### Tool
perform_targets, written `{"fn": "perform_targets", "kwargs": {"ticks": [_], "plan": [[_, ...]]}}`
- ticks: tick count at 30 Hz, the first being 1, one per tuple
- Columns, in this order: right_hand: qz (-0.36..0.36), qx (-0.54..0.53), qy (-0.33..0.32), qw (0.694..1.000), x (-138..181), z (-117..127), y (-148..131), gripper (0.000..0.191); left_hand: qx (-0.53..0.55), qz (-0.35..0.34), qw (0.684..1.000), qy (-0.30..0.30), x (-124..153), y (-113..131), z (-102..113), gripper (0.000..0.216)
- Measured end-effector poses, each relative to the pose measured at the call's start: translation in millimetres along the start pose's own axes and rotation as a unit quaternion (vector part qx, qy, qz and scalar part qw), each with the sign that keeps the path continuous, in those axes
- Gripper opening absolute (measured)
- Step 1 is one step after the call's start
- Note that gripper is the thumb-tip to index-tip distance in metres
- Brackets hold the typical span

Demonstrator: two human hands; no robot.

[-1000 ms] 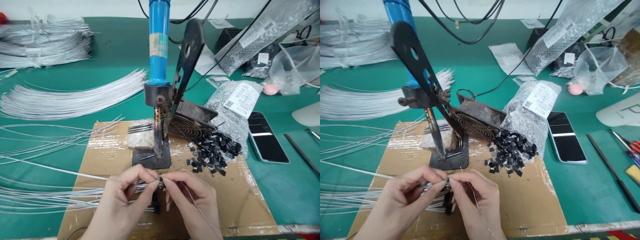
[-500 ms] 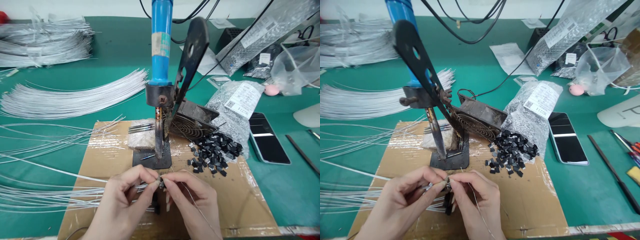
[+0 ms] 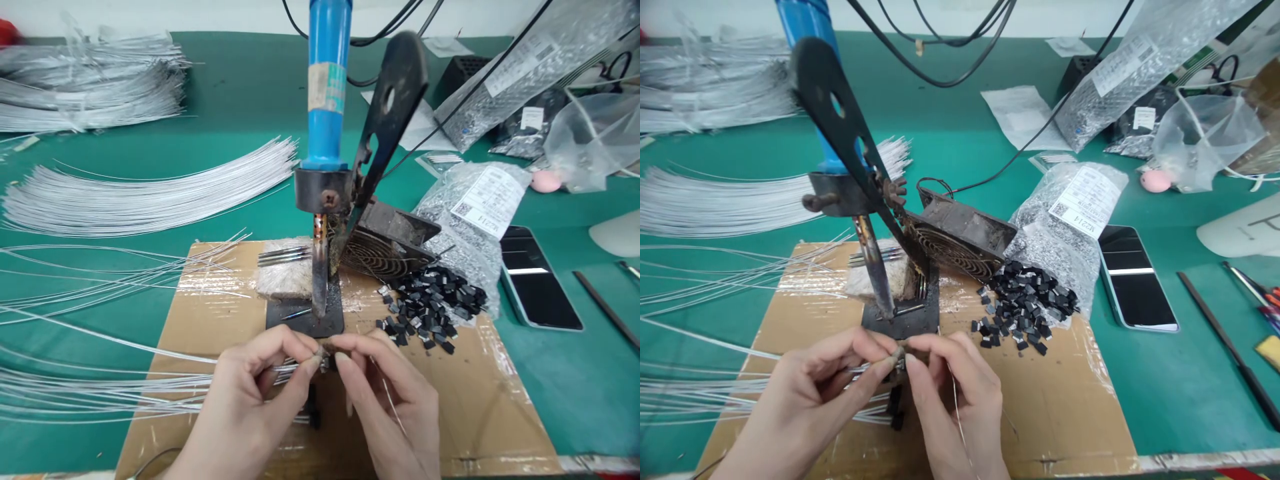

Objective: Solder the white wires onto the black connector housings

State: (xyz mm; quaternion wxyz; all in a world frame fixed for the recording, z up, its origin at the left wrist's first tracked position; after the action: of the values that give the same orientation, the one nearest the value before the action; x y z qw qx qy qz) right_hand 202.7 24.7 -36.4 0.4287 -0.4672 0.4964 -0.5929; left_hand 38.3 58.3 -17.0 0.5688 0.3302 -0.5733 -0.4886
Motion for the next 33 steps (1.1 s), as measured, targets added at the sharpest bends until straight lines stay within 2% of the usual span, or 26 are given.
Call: {"fn": "perform_targets", "kwargs": {"ticks": [3, 5, 10, 13, 14, 16, 19, 22, 26, 33], "plan": [[0.040, 0.080, 0.029, 0.996, 3.3, 7.4, -5.0, 0.032, -0.024, -0.012, 1.000, -0.005, -2.0, -1.5, 3.3, 0.014], [0.038, 0.119, 0.042, 0.991, 5.3, 9.2, -7.7, 0.037, -0.029, -0.014, 0.999, 0.002, -2.6, -2.3, 5.7, 0.015], [0.004, 0.175, 0.067, 0.982, 9.0, 7.4, -15.3, 0.033, -0.042, -0.019, 0.999, -0.003, -6.4, 0.1, 5.0, 0.016], [0.023, 0.211, 0.070, 0.975, 8.4, 8.5, -19.1, 0.015, -0.042, -0.026, 0.999, 0.012, -9.5, 5.2, 5.5, 0.017], [0.039, 0.213, 0.063, 0.974, 7.3, 8.4, -20.2, 0.019, -0.038, -0.028, 0.999, 0.019, -10.2, 6.9, 6.0, 0.016], [0.075, 0.189, 0.037, 0.978, 4.1, 7.5, -21.7, 0.028, -0.030, -0.028, 0.999, 0.026, -11.1, 9.4, 6.3, 0.016], [0.098, 0.103, 0.006, 0.990, -0.4, 6.5, -22.0, 0.027, -0.019, -0.026, 0.999, 0.027, -11.7, 11.1, 6.2, 0.014], [0.069, 0.038, 0.002, 0.997, -2.0, 4.6, -20.0, 0.024, -0.009, -0.028, 0.999, 0.029, -12.5, 12.2, 7.5, 0.012], [0.022, 0.004, 0.005, 1.000, -0.3, -1.5, -17.8, 0.023, -0.003, -0.023, 0.999, 0.030, -14.3, 13.7, 8.5, 0.013], [0.020, 0.008, 0.025, 0.999, -3.0, -3.4, -21.7, 0.023, -0.013, -0.043, 0.998, 0.045, -16.8, 24.4, 9.2, 0.014]]}}
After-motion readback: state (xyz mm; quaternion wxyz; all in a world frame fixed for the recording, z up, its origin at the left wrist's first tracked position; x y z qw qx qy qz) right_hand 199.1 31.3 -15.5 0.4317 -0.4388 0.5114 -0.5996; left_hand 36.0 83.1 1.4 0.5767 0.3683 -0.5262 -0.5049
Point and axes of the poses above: each hand's wrist, its own x-axis away from the middle knuckle, its own z-axis out of the back of the hand, y = z × x, the point moved 7 cm from there along -x, towards the middle knuckle, and after that the axes turned 2 degrees about x, right-handed, at the moved point
